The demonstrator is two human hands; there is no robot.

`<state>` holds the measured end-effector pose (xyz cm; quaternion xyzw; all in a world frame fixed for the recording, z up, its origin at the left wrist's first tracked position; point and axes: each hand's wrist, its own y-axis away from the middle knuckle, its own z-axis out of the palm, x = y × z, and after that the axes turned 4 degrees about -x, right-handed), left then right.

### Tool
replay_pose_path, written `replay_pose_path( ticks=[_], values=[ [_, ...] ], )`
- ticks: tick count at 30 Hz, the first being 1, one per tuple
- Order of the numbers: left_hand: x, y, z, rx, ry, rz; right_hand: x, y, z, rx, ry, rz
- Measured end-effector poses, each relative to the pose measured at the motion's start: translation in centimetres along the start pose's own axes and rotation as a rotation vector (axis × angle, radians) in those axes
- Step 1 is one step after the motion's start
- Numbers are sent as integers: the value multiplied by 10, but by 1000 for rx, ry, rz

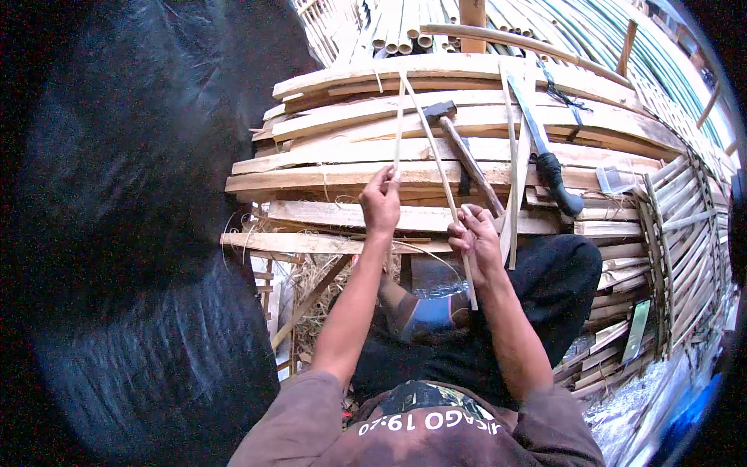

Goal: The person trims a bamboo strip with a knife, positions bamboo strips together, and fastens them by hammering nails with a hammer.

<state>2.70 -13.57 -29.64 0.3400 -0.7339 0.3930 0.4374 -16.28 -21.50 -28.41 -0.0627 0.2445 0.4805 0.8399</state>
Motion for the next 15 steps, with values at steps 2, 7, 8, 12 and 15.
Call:
replay_pose_path(
  ticks=[2,7,8,12,15],
  values=[
    [-1,-1,-10,0,113,-115,10,2,-9,45,-85,-23],
    [-9,0,-23,118,132,-74,27,-7,-16,-17,-195,63],
    [-7,3,-23,116,132,-76,29,-11,-20,-35,-233,148],
    [-4,10,-17,-77,-59,190,37,-36,-32,-92,-392,239],
    [-11,6,-11,-78,-92,162,30,-42,-35,-65,-425,281]
  ],
)
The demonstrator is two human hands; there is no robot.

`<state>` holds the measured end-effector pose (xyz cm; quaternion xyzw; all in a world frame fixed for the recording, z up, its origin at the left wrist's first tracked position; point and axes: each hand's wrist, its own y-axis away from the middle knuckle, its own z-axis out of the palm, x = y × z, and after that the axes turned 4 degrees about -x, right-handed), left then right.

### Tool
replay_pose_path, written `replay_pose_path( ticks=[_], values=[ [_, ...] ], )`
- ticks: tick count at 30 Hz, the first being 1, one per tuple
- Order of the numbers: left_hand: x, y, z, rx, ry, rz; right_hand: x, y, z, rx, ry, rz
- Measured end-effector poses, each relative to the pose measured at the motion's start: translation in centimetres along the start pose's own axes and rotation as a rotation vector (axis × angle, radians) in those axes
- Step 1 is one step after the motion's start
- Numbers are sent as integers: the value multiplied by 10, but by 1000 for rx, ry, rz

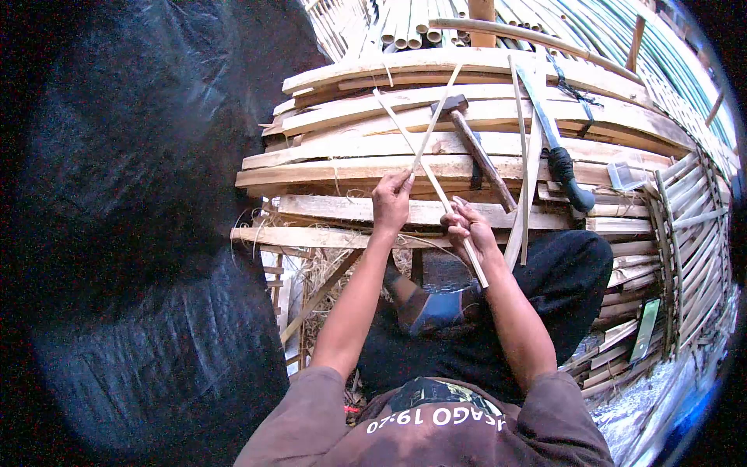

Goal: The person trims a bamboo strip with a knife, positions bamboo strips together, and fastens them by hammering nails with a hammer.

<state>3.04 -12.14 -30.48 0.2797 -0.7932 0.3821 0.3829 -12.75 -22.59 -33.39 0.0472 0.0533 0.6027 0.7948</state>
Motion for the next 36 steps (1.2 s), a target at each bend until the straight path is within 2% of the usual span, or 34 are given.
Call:
replay_pose_path(
  ticks=[2,6,8,10,11,13,15,17,18,22,25,29,31,36],
  values=[
    [-2,-2,4,15,-30,55,-8,-3,-5,-23,13,25],
    [-1,-1,3,-87,-97,-51,-16,-4,17,148,686,-83],
    [-8,-1,6,-81,-140,64,-16,-6,22,186,812,-85],
    [-8,1,8,-78,-174,101,-14,-6,31,303,1045,-179],
    [-8,1,9,-74,-212,144,-16,-9,29,304,1047,-179],
    [-8,4,14,-60,-261,189,-16,-14,35,317,1400,-377],
    [-8,5,17,-45,-308,234,-13,-14,36,370,1494,-426],
    [-7,7,20,-28,-598,297,-11,-13,31,293,1986,-808],
    [-6,7,22,-28,-596,298,-6,-9,38,274,1965,-897],
    [-4,11,21,-27,-587,250,-6,-6,31,270,2088,-976],
    [-8,10,25,-36,-549,262,-8,-3,21,206,2141,-890],
    [-11,8,23,-16,-524,320,1,3,17,150,2241,-901],
    [-12,11,21,-27,-544,306,3,3,17,123,2380,-931],
    [-19,19,18,-2,-569,296,8,4,13,81,2453,-962]
  ],
)
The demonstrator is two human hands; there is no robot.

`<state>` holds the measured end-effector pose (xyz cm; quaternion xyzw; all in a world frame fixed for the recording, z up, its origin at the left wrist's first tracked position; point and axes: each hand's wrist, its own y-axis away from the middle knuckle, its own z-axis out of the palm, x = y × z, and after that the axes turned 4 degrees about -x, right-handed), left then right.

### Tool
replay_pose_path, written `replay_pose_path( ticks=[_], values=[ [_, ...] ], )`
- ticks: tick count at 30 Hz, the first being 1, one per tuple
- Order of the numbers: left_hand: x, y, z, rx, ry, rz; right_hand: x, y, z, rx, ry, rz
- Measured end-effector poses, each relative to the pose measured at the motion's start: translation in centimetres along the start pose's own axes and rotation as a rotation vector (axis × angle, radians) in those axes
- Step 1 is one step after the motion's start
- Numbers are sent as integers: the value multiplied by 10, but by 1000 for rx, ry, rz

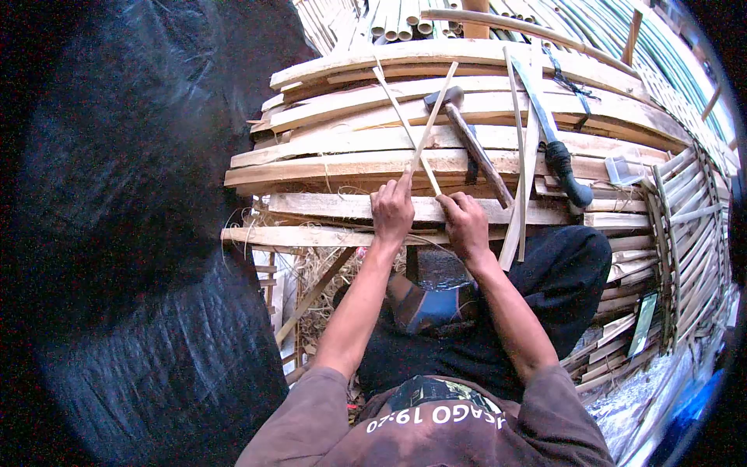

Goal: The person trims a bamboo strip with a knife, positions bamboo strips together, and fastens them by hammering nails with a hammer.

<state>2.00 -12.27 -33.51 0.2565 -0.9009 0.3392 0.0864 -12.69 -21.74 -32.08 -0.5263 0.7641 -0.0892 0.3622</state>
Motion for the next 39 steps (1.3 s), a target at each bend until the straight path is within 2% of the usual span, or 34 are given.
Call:
replay_pose_path(
  ticks=[5,12,15,18,26,39],
  values=[
    [4,8,-8,-1,-95,-49,-2,1,7,55,104,-99],
    [1,9,-3,23,-63,-144,-2,-6,8,3,96,-93],
    [1,9,-6,5,-59,-161,9,-19,5,-9,129,-148],
    [5,1,-8,-1,-68,-150,22,-30,1,-89,96,-307],
    [0,-7,-6,10,-76,-141,31,-47,-10,-129,75,-188],
    [2,-4,-1,-23,52,-189,25,-41,5,-87,31,-156]
  ],
)
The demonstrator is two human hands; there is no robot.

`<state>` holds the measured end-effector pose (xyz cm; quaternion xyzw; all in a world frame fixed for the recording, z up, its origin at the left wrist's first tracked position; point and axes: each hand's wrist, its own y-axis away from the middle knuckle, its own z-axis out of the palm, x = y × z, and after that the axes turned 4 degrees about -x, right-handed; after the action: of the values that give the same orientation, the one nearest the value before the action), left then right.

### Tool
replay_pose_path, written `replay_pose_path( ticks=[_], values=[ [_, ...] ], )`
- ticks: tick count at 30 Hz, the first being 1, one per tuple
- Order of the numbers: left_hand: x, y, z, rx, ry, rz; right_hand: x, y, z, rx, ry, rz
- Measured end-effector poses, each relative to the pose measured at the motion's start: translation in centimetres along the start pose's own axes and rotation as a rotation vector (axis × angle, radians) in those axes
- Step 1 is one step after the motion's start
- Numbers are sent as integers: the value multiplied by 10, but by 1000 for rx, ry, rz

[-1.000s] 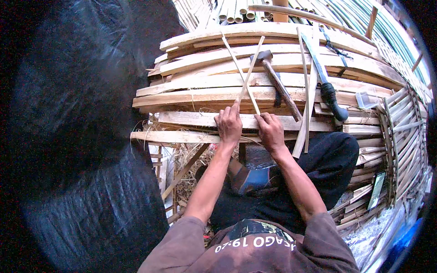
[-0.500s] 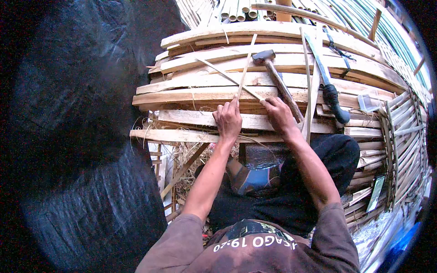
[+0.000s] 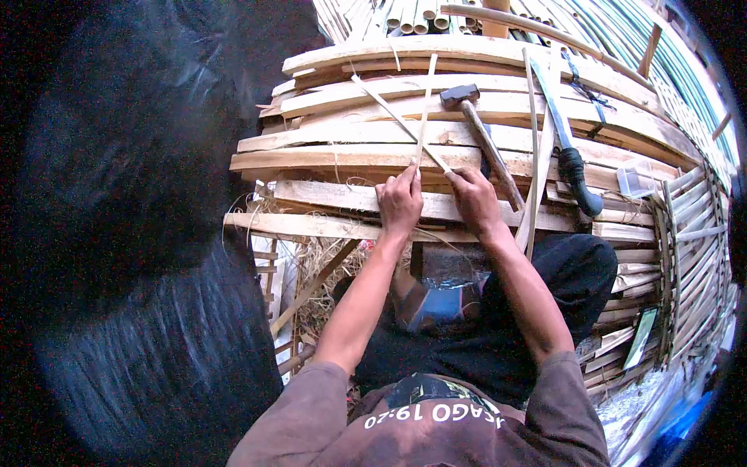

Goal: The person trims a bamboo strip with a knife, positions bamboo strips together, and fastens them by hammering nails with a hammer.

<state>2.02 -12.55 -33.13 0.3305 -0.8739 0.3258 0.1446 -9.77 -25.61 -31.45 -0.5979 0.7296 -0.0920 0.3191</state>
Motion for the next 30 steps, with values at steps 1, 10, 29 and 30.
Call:
replay_pose_path(
  ticks=[1,10,29,30],
  values=[
    [-1,-1,-1,16,15,28,0,0,0,3,-9,4],
    [5,-10,11,36,50,-20,1,4,9,26,-119,33],
    [3,-24,14,28,236,-43,-2,3,5,94,-189,39],
    [4,-24,12,28,236,-46,-1,3,5,91,-189,39]
  ],
)
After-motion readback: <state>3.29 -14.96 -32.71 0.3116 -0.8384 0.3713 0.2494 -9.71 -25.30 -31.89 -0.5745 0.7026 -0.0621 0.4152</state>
